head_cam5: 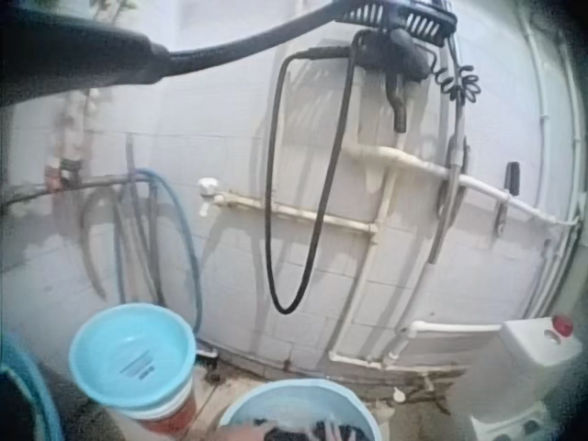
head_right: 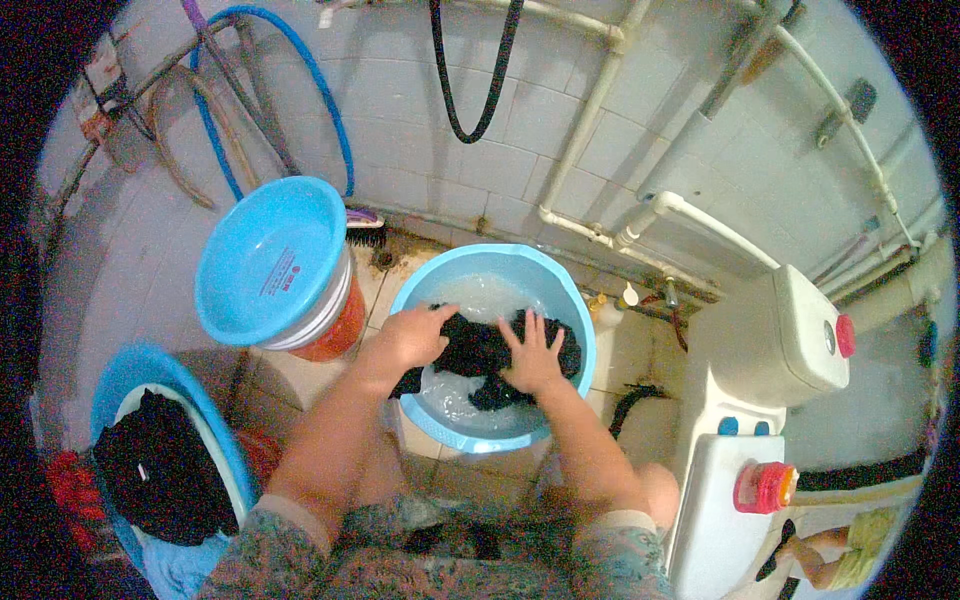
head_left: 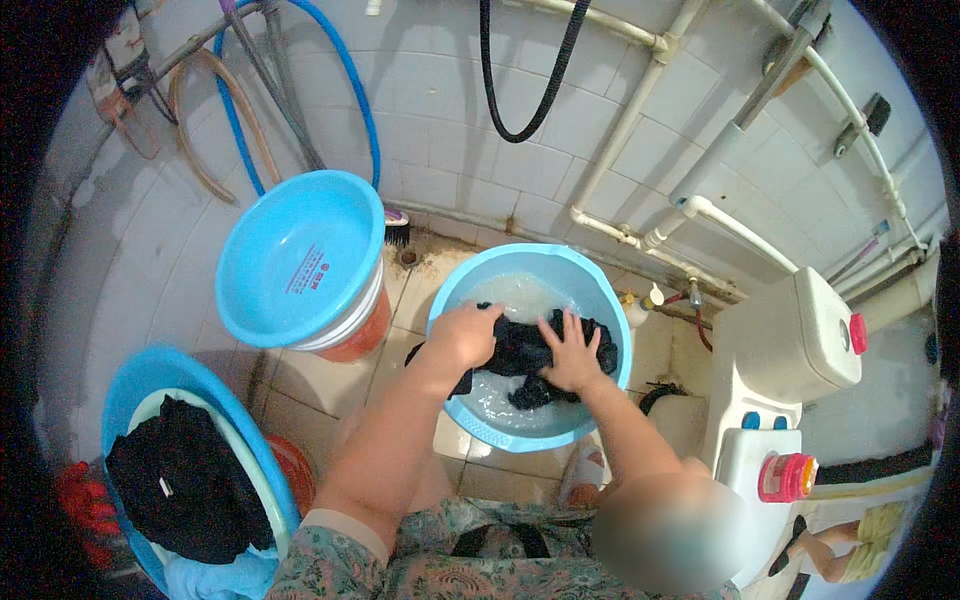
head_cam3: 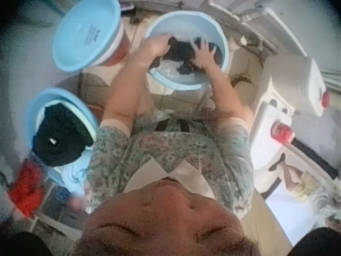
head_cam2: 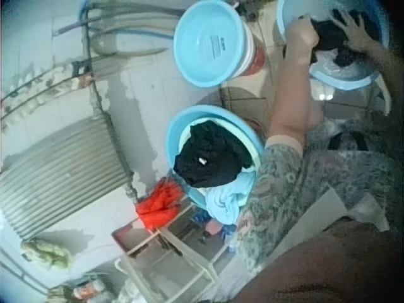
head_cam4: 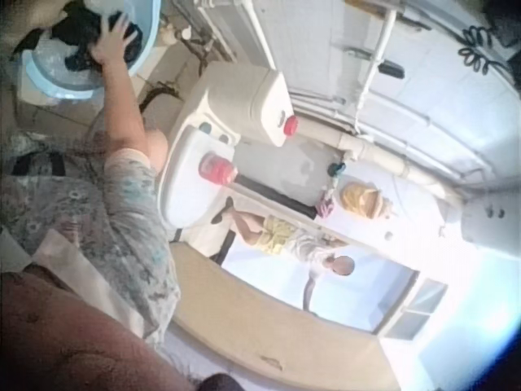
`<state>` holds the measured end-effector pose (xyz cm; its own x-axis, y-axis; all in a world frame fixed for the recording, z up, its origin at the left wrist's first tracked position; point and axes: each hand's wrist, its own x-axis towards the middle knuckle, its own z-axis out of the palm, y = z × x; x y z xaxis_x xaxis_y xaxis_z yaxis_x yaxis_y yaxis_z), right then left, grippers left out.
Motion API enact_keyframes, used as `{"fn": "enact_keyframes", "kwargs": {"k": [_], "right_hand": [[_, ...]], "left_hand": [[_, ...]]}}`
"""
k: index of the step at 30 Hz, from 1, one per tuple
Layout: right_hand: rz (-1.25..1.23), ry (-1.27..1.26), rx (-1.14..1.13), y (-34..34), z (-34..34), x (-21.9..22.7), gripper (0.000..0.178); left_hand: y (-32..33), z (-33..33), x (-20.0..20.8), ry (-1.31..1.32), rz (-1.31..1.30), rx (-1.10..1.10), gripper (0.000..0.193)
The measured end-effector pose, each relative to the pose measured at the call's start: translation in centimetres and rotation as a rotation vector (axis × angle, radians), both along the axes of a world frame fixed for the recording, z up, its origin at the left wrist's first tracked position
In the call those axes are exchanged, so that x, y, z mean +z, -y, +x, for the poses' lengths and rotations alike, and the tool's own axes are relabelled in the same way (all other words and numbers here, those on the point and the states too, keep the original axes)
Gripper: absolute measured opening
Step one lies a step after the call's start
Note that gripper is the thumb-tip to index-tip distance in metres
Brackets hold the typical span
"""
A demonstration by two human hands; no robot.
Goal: The person sits on the bathroom floor and hand-washes a dark garment in a blue basin filled with water. They repeatedly submerge, scrub, and wring the fabric, occasionally lifting it to inspect the surface before continuing the washing process.
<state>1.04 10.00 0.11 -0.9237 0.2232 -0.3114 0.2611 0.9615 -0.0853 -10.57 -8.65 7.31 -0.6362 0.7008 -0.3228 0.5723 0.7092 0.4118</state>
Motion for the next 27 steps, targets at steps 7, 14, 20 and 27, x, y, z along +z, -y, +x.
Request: {"fn": "enact_keyframes", "kwargs": {"k": [7, 14, 20, 27], "right_hand": [[0.262, 0.219, 0.187, 1.1, -1.7, -3.9, 0.078], [0.262, 0.081, 0.159, 1.0, -4.6, -9.6, 0.052], [-0.174, -0.232, -0.123, 0.7, -7.3, -2.9, 0.039], [-0.962, -0.523, -0.764, -9.4, -3.1, -12.5, 0.028]], "left_hand": [[-1.0, 0.4, -0.3, -0.066, -0.18, -0.094, 0.053], [-1.4, 1.2, -0.8, -0.046, -0.268, -0.217, 0.057], [-0.9, 2.1, -0.9, -0.02, -0.243, -0.224, 0.058], [-2.4, 2.0, -0.7, 0.033, -0.106, -0.224, 0.066]]}}
